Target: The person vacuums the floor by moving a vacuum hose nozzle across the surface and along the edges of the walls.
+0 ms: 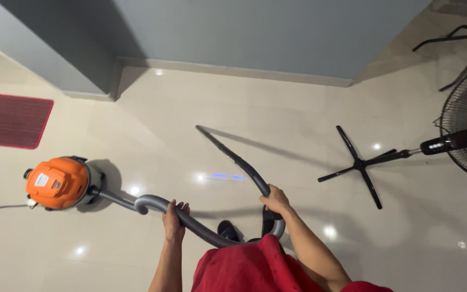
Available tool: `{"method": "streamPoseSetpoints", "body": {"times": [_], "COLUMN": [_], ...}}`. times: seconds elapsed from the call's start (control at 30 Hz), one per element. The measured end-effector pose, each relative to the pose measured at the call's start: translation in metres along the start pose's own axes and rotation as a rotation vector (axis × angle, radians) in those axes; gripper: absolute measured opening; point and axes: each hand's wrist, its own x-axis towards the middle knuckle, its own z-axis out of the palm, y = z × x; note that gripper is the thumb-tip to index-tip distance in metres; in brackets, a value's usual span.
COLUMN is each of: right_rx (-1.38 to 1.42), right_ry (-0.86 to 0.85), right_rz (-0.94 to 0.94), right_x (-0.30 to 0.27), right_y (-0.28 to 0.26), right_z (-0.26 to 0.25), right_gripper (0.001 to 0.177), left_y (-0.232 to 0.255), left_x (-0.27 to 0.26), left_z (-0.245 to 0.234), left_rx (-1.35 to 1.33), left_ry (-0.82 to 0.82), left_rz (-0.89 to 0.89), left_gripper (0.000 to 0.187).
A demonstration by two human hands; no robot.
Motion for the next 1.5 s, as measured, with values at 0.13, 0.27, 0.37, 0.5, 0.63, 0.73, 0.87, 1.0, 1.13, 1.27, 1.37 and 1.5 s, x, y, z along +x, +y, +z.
{"method": "streamPoseSetpoints", "body": {"times": [0.13, 0.27, 0.37, 0.5, 0.63, 0.73, 0.87, 1.0, 1.13, 1.27, 1.37, 1.5], "right_rx": [-0.031, 0.065, 0.099, 0.008, 0.000, 0.050, 0.083, 0.094, 0.010, -0.030, -0.087, -0.158], "right_ry": [0.113, 0.273, 0.302, 0.218, 0.052, -0.064, -0.118, 0.027, 0.195, 0.228, 0.150, -0.001], "right_rz": [0.076, 0.229, 0.157, 0.073, -0.072, -0.134, -0.182, -0.091, 0.072, 0.103, 0.057, -0.108], "right_x": [-0.010, -0.004, 0.011, 0.029, 0.038, 0.045, 0.049, 0.055, 0.069, 0.096, 0.113, 0.133], "right_y": [-0.024, -0.036, -0.039, -0.050, -0.076, -0.093, -0.102, -0.107, -0.115, -0.129, -0.141, -0.162], "right_z": [0.007, 0.008, 0.004, 0.004, 0.023, 0.030, 0.038, 0.033, 0.011, -0.007, -0.018, -0.011], "right_gripper": [0.032, 0.030, 0.034, 0.034, 0.030, 0.023, 0.020, 0.024, 0.030, 0.034, 0.035, 0.032], "left_y": [0.010, 0.025, 0.036, 0.034, 0.027, 0.036, 0.051, 0.059, 0.066, 0.073, 0.077, 0.075], "left_x": [0.003, -0.001, -0.004, -0.007, -0.010, -0.006, 0.003, 0.012, 0.023, 0.037, 0.051, 0.065], "left_z": [-0.024, -0.058, -0.080, -0.093, -0.093, -0.095, -0.097, -0.090, -0.077, -0.059, -0.038, -0.017], "left_rx": [-0.123, -0.165, -0.246, -0.314, -0.348, -0.399, -0.410, -0.407, -0.410, -0.453, -0.448, -0.423], "left_ry": [-0.037, 0.077, 0.147, 0.187, 0.202, 0.200, 0.140, 0.181, 0.269, 0.243, 0.232, 0.268], "left_rz": [0.084, 0.131, 0.105, 0.051, 0.048, 0.056, 0.095, 0.139, 0.125, 0.089, 0.097, 0.088], "left_gripper": [0.030, 0.025, 0.029, 0.035, 0.035, 0.034, 0.032, 0.032, 0.038, 0.060, 0.060, 0.052]}}
